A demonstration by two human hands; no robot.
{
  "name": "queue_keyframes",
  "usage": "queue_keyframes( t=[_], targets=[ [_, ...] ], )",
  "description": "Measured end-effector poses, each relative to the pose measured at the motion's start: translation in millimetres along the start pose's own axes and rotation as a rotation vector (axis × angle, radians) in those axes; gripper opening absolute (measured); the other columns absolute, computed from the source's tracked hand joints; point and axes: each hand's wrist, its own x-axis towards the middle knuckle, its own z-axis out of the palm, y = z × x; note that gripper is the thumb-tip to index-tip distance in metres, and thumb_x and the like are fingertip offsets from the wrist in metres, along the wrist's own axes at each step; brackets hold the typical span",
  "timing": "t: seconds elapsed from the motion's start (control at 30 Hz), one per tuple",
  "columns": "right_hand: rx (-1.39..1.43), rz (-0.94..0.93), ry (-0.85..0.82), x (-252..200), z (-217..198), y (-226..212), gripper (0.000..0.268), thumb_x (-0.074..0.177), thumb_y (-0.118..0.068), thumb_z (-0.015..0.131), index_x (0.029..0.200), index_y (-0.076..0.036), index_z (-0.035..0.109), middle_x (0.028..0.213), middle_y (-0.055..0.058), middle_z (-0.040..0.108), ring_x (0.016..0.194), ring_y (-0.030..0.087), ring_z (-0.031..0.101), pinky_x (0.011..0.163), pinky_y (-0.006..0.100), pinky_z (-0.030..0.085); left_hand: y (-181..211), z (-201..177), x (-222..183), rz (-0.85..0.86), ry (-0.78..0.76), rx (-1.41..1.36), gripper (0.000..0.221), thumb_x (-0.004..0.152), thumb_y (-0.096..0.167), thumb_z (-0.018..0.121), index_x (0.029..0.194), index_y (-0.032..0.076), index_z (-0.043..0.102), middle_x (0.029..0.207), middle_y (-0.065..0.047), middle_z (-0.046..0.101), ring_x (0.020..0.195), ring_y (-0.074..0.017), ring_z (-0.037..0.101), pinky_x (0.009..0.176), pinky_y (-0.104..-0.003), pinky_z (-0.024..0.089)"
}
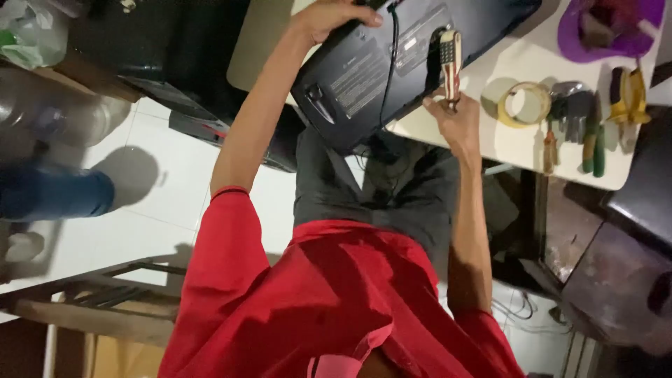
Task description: Disassembling a keyboard to extract internal components using a screwdriver and manual prying.
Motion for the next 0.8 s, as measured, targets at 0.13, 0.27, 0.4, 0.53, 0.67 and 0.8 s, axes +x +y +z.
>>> queue_keyframes(
  t=[0.13, 0.27, 0.4, 0.53, 0.67, 0.8],
  targets=[
    [-0.052, 0.007, -0.048, 4, -2, 0, 0.017, 0.094, -0.014, 0.078, 0.104, -0.002, 0.073, 0.069, -0.003, 0.049, 0.059, 0.009, 0.042, 0.055, 0.024, 0.035, 4, 0, 1, 0.447, -0.115, 0.166, 0.061, 0.089, 0.013, 0.070, 0.146, 0.005, 0.052, 0.141, -0.014, 0.062, 0.116, -0.0246, 0.062, 0.099, -0.033, 0.054],
    [-0.054, 0.028, -0.044, 7, -1, -5, 0.016, 0.093, -0.015, 0.076, 0.100, -0.001, 0.074, 0.072, -0.001, 0.057, 0.060, 0.010, 0.046, 0.055, 0.025, 0.039, 11, 0, 2, 0.293, -0.072, 0.143, 0.065, 0.083, 0.015, 0.073, 0.146, 0.011, 0.057, 0.132, -0.009, 0.067, 0.110, -0.0194, 0.064, 0.089, -0.026, 0.054],
    [-0.044, 0.144, -0.014, -1, 1, -23, 0.017, 0.094, -0.020, 0.072, 0.100, -0.004, 0.074, 0.069, -0.003, 0.055, 0.056, 0.008, 0.042, 0.053, 0.024, 0.034, 10, 1, 5, 0.199, -0.065, 0.124, 0.066, 0.082, 0.015, 0.071, 0.147, 0.013, 0.060, 0.103, -0.002, 0.072, 0.091, -0.0085, 0.063, 0.084, -0.021, 0.048],
    [0.011, 0.158, -0.028, -1, 2, -21, 0.016, 0.095, -0.020, 0.071, 0.100, -0.005, 0.074, 0.069, -0.003, 0.054, 0.057, 0.007, 0.043, 0.051, 0.022, 0.034, 19, 6, 0, 0.179, -0.085, 0.058, 0.068, 0.079, 0.011, 0.070, 0.147, 0.011, 0.059, 0.117, -0.007, 0.073, 0.095, -0.0124, 0.067, 0.077, -0.020, 0.055],
    [0.009, 0.169, 0.014, 3, 4, -10, 0.026, 0.100, -0.030, 0.069, 0.091, -0.006, 0.065, 0.063, -0.003, 0.048, 0.053, 0.007, 0.038, 0.049, 0.024, 0.033, 20, 4, 2, 0.245, -0.094, 0.136, 0.067, 0.080, 0.013, 0.073, 0.145, 0.011, 0.059, 0.120, -0.007, 0.072, 0.100, -0.0141, 0.066, 0.084, -0.022, 0.053],
    [0.091, 0.006, 0.122, 4, 8, 7, 0.031, 0.107, -0.031, 0.057, 0.105, -0.002, 0.068, 0.056, -0.003, 0.045, 0.045, 0.007, 0.039, 0.042, 0.025, 0.033, -7, -5, 29, 0.279, -0.054, 0.200, 0.063, 0.081, 0.015, 0.075, 0.141, 0.003, 0.060, 0.131, -0.005, 0.069, 0.109, -0.0154, 0.061, 0.094, -0.024, 0.051]
  ],
)
